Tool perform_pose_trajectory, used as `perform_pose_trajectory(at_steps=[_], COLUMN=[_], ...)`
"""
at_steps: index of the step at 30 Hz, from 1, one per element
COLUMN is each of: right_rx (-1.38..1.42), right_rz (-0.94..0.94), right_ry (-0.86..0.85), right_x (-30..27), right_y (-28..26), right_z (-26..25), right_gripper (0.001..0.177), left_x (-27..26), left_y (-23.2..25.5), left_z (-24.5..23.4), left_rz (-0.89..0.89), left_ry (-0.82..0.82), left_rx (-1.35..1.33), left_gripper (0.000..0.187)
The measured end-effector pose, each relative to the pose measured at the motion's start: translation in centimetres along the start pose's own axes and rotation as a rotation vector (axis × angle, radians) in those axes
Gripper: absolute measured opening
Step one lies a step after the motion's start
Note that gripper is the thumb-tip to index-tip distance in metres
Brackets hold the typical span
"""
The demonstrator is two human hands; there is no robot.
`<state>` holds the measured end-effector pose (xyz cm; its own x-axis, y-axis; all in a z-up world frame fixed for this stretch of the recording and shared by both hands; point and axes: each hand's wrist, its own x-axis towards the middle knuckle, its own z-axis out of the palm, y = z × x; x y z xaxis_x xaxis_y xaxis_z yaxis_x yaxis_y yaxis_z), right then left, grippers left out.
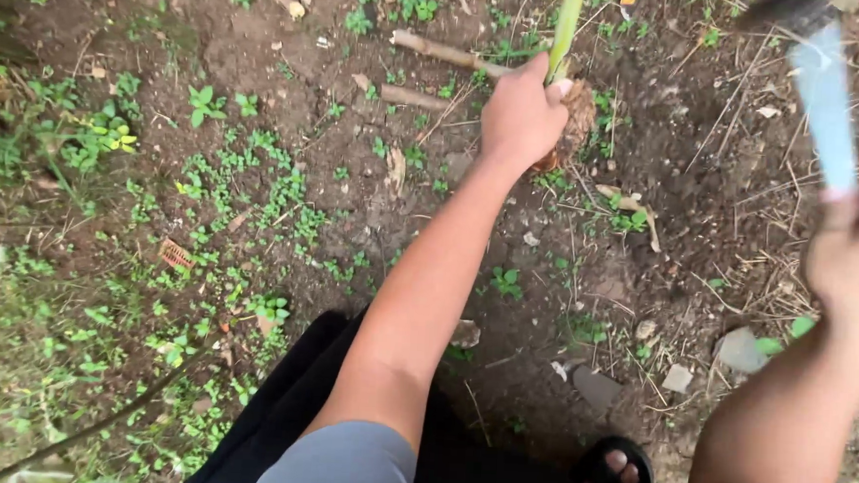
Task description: Planting a small banana tree sapling into the soil using a small hoe.
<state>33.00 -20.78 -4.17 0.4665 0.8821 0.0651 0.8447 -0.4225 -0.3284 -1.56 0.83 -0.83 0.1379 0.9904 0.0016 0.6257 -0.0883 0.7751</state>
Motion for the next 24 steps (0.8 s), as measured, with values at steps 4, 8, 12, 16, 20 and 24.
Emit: perform_pose_trajectory(at_steps=[4, 8, 12, 16, 20, 24], right_rx=[0.297, -0.046, -0.257, 0.037, 0.341, -0.158], right_rz=[-0.013, -0.003, 0.182, 0.180, 0.179, 0.191], right_ry=[0.546, 0.315, -0.121, 0.208, 0.345, -0.119], right_x=[2.9, 2.7, 0.9, -0.4, 2.5, 3.9], right_y=[1.1, -2.2, -6.0, -9.3, -5.0, -5.2], right_z=[7.2, 11.3, 6.0, 2.9, 10.2, 7.8], right_gripper=[0.037, 0.030, 0.034, 0.030, 0.026, 0.022], left_x=[-0.5, -0.5, 0.0, -0.4, -0.2, -0.1], left_y=[0.4, 1.2, 0.8, 0.2, 0.8, 1.4], left_z=[0.3, -0.3, -0.1, 0.6, 0.3, 0.1], left_rz=[0.055, 0.043, 0.034, 0.032, 0.006, 0.012], left_ry=[0.002, -0.052, -0.014, -0.015, -0.044, -0.041], left_rx=[0.008, 0.024, -0.004, 0.034, 0.066, 0.023], left_gripper=[0.027, 0.029, 0.036, 0.036, 0.031, 0.041])
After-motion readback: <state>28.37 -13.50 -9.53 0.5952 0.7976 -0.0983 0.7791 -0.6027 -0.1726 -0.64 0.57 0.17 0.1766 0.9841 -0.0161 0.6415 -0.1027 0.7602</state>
